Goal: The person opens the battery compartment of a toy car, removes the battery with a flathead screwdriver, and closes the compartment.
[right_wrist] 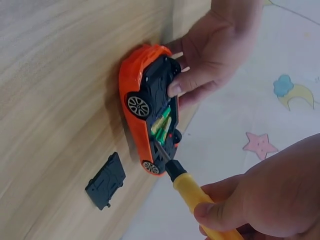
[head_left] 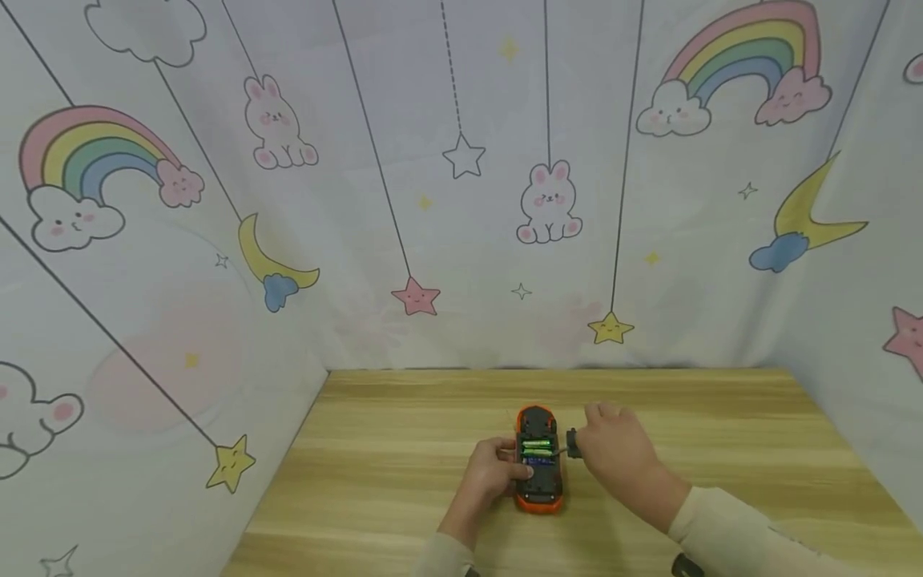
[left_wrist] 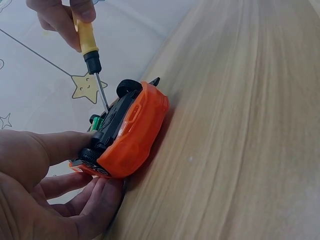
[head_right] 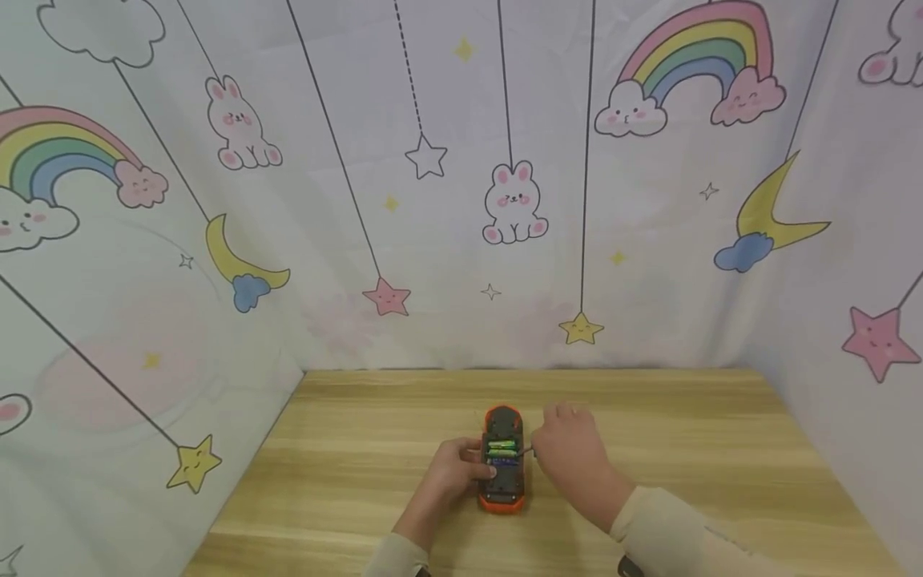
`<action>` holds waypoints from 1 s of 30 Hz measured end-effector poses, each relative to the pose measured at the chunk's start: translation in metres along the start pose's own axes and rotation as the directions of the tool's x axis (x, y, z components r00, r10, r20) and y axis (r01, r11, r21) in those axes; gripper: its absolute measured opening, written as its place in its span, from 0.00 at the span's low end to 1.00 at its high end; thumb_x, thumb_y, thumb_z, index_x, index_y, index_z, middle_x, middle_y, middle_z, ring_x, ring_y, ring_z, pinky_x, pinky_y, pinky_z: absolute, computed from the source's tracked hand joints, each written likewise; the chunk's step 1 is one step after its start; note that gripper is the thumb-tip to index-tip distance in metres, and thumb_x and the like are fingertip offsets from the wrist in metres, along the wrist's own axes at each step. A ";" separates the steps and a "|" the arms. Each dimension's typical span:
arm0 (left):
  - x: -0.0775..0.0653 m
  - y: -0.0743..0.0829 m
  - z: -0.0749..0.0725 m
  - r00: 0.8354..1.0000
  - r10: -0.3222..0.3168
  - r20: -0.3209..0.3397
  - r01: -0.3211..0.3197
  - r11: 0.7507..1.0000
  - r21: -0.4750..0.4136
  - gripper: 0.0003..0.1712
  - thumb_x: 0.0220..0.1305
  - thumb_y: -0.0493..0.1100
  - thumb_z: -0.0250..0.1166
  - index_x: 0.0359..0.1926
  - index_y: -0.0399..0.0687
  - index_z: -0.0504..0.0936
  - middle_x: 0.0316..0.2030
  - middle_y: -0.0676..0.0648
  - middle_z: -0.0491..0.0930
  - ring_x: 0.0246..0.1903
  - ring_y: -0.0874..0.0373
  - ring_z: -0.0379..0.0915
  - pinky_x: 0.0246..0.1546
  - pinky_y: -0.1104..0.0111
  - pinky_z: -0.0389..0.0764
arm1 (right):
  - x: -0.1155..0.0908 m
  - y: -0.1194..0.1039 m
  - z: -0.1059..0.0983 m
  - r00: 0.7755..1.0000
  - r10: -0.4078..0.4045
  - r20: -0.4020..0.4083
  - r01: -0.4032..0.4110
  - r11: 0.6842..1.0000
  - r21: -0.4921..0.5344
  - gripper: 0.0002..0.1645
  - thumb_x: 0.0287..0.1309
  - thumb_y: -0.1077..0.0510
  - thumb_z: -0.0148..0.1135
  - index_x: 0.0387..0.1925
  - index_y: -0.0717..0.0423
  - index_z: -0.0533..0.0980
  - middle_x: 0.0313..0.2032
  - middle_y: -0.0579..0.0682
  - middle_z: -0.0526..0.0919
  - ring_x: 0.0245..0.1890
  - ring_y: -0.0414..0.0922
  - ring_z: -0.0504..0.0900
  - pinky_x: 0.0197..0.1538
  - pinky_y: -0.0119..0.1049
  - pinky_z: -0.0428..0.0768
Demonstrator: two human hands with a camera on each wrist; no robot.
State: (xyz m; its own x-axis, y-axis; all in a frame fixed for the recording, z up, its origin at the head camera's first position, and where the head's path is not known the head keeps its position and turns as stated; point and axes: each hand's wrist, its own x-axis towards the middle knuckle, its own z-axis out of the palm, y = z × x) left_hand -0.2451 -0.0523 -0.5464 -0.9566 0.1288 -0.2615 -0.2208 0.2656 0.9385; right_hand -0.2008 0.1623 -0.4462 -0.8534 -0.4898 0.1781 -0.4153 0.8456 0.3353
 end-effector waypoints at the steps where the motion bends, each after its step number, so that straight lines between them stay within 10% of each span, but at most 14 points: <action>1: 0.000 0.001 0.000 1.000 0.000 0.001 0.000 1.000 0.000 0.34 0.49 0.27 0.77 0.60 0.34 0.79 0.40 0.43 0.81 0.36 0.54 0.82 0.31 0.64 0.87 | -0.001 -0.002 -0.001 1.000 0.000 -0.013 0.000 1.000 -0.016 0.12 0.52 0.60 0.75 0.19 0.52 0.79 0.27 0.51 0.70 0.29 0.47 0.71 0.30 0.43 0.78; 18: 0.001 0.003 0.003 1.000 0.025 0.004 -0.025 1.000 0.004 0.31 0.50 0.28 0.77 0.58 0.35 0.82 0.40 0.42 0.81 0.36 0.55 0.82 0.31 0.63 0.87 | 0.018 0.021 -0.004 0.982 -0.128 -0.137 0.119 0.990 -0.071 0.14 0.53 0.60 0.77 0.19 0.50 0.80 0.24 0.48 0.74 0.23 0.44 0.73 0.22 0.36 0.77; 30: 0.001 -0.002 0.001 1.000 0.018 0.006 -0.018 1.000 0.006 0.31 0.50 0.28 0.77 0.59 0.34 0.82 0.39 0.43 0.84 0.34 0.57 0.83 0.31 0.63 0.87 | 0.007 0.043 0.026 0.996 -0.086 0.028 0.074 0.954 0.290 0.15 0.51 0.69 0.75 0.40 0.51 0.90 0.32 0.46 0.83 0.33 0.43 0.77 0.36 0.36 0.80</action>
State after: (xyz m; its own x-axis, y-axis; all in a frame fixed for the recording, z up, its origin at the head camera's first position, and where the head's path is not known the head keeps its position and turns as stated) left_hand -0.2458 -0.0512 -0.5486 -0.9593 0.1395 -0.2457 -0.2021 0.2687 0.9418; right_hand -0.2327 0.2011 -0.4545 -0.8232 -0.5544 0.1225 -0.5507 0.8322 0.0647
